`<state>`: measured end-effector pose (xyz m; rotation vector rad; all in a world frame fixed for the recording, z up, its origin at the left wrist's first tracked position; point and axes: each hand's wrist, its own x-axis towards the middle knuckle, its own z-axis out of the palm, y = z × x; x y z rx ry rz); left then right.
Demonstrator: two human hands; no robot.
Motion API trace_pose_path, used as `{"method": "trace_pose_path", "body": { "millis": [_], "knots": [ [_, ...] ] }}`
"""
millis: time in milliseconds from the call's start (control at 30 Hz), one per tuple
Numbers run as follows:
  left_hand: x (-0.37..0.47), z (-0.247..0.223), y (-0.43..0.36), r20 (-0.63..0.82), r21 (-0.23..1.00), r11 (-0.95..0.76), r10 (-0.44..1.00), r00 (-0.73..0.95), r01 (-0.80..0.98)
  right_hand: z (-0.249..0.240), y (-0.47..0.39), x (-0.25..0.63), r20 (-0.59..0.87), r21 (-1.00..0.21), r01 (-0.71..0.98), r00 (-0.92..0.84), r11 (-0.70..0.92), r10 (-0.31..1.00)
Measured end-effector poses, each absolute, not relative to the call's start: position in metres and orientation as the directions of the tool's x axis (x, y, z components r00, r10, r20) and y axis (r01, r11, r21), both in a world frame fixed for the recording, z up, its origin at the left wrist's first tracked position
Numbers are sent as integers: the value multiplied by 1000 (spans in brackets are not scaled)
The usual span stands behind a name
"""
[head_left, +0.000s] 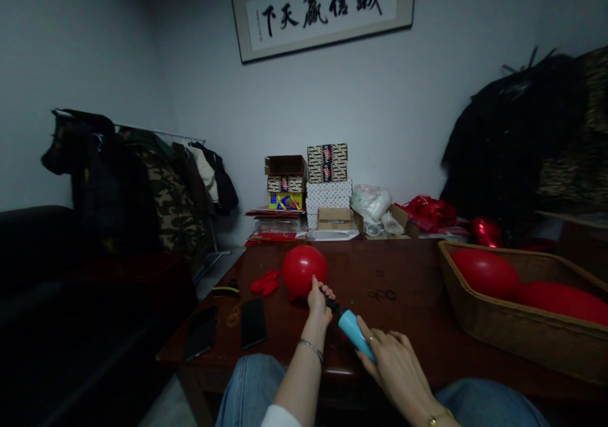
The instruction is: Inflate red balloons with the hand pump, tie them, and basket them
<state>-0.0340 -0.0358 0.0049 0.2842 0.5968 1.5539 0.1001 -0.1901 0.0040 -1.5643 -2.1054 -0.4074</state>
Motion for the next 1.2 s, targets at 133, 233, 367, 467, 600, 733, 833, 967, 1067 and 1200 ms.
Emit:
{"method": "trace_pose_path", "body": {
  "millis": [133, 233, 367, 467, 600, 733, 833, 967, 1067, 1200],
  "knots": [
    [-30, 2, -36, -176, 533, 24, 981, -82, -846, -8, -198, 111, 596, -29, 945, -245, 325, 765],
    [-30, 3, -35, -187, 534, 31, 979, -83, -845, -13, -206, 125, 621, -1, 942, -262, 335, 739],
    [-34, 4, -31, -194, 543, 24, 976, -98, -840, -15, -220, 146, 612, 1, 928, -296, 374, 733],
    [-37, 5, -29, -185, 536, 5, 976, -111, -844, -16, -229, 156, 620, 9, 918, -316, 396, 718],
    [-36, 8, -29, -187, 522, 10, 977, -103, -853, -19, -234, 160, 645, 40, 918, -326, 395, 691],
    [-32, 10, -32, -197, 518, 20, 976, -96, -855, -21, -233, 160, 657, 51, 923, -319, 381, 683],
    [-32, 10, -34, -195, 526, 18, 976, -101, -850, -22, -230, 158, 647, 37, 923, -314, 383, 694],
    [-31, 9, -36, -188, 533, 10, 976, -107, -846, -18, -222, 149, 614, -6, 928, -290, 372, 734],
    [-27, 7, -38, -181, 528, 12, 979, -99, -849, -11, -212, 137, 598, -10, 940, -268, 341, 755],
    [-22, 5, -41, -180, 521, 17, 980, -90, -853, 3, -197, 120, 558, -12, 953, -245, 303, 793]
  ]
}}
